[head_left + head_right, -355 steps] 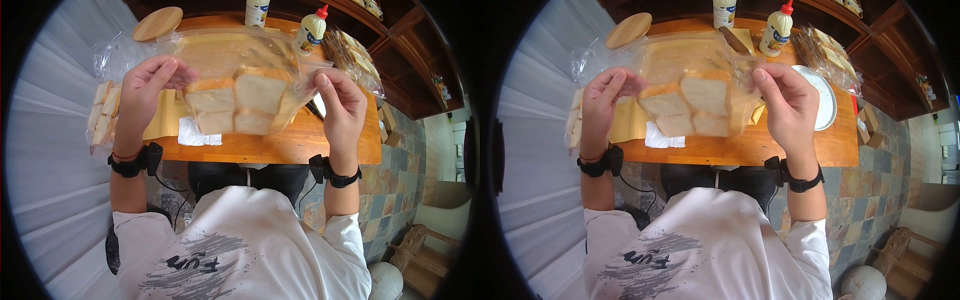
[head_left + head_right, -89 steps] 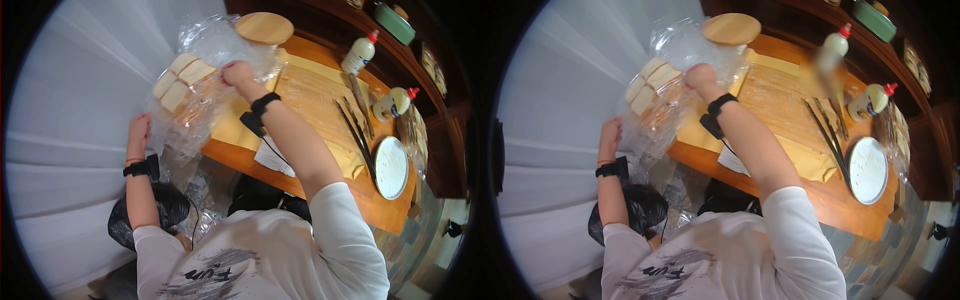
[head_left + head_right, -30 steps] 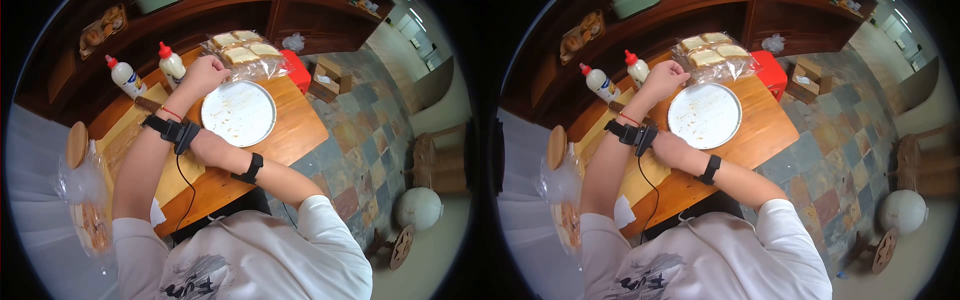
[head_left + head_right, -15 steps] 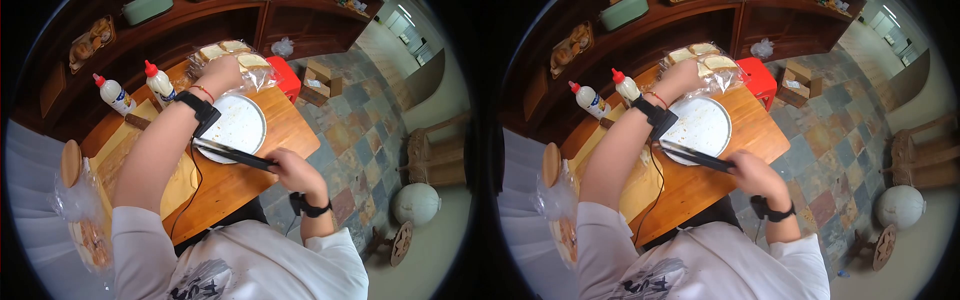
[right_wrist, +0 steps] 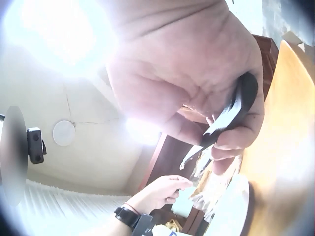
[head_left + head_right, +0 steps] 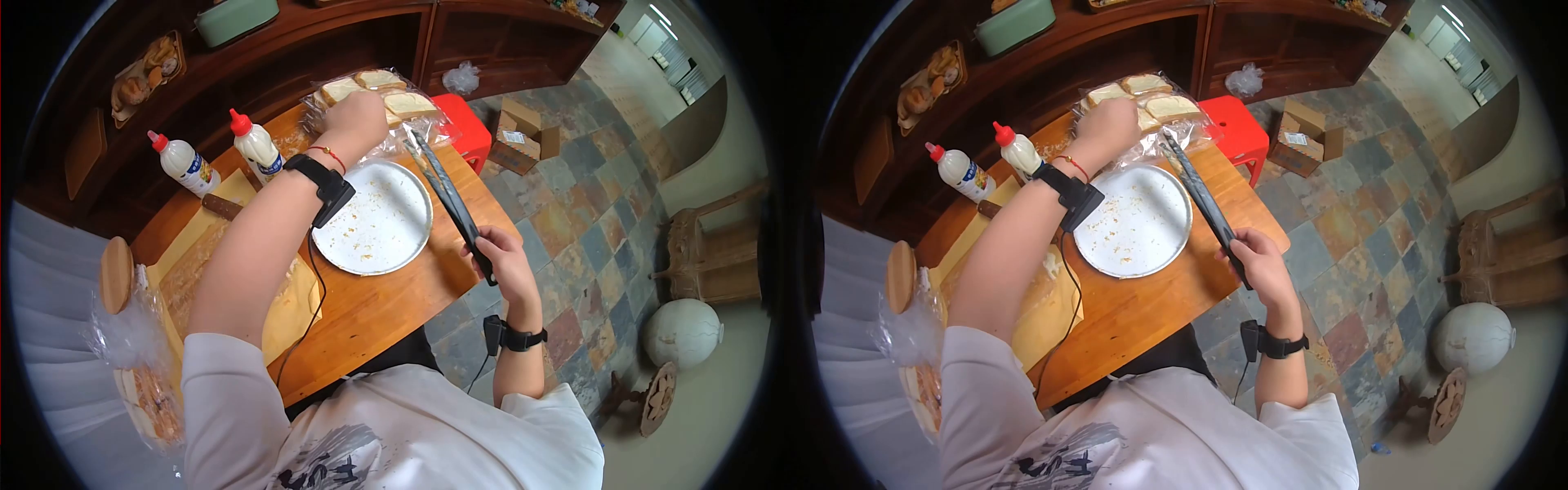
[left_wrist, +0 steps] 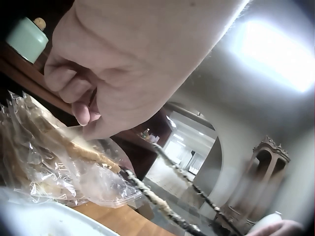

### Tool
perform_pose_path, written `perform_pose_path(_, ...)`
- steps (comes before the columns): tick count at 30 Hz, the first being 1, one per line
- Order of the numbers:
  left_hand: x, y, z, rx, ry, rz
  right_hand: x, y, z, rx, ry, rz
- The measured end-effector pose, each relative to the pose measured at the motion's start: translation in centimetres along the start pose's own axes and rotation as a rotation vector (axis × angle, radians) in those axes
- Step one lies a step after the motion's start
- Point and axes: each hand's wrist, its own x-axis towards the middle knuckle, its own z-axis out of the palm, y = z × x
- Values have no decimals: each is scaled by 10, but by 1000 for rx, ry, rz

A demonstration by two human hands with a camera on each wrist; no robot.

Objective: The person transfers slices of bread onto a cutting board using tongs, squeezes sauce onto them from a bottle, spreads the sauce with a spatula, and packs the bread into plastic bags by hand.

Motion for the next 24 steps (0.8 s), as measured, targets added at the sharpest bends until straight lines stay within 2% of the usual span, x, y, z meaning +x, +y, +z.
perform_pose_path(4, 3, -6, 4, -44, 86, 0, 24, -2, 16, -32, 17, 63)
perform_pose_path(16, -8, -1, -16, -73, 99, 72, 50, -15, 40, -15, -21, 61)
perform_pose_path(24, -14, -1, -13, -66, 158, 144, 71, -38, 52, 146, -160, 119)
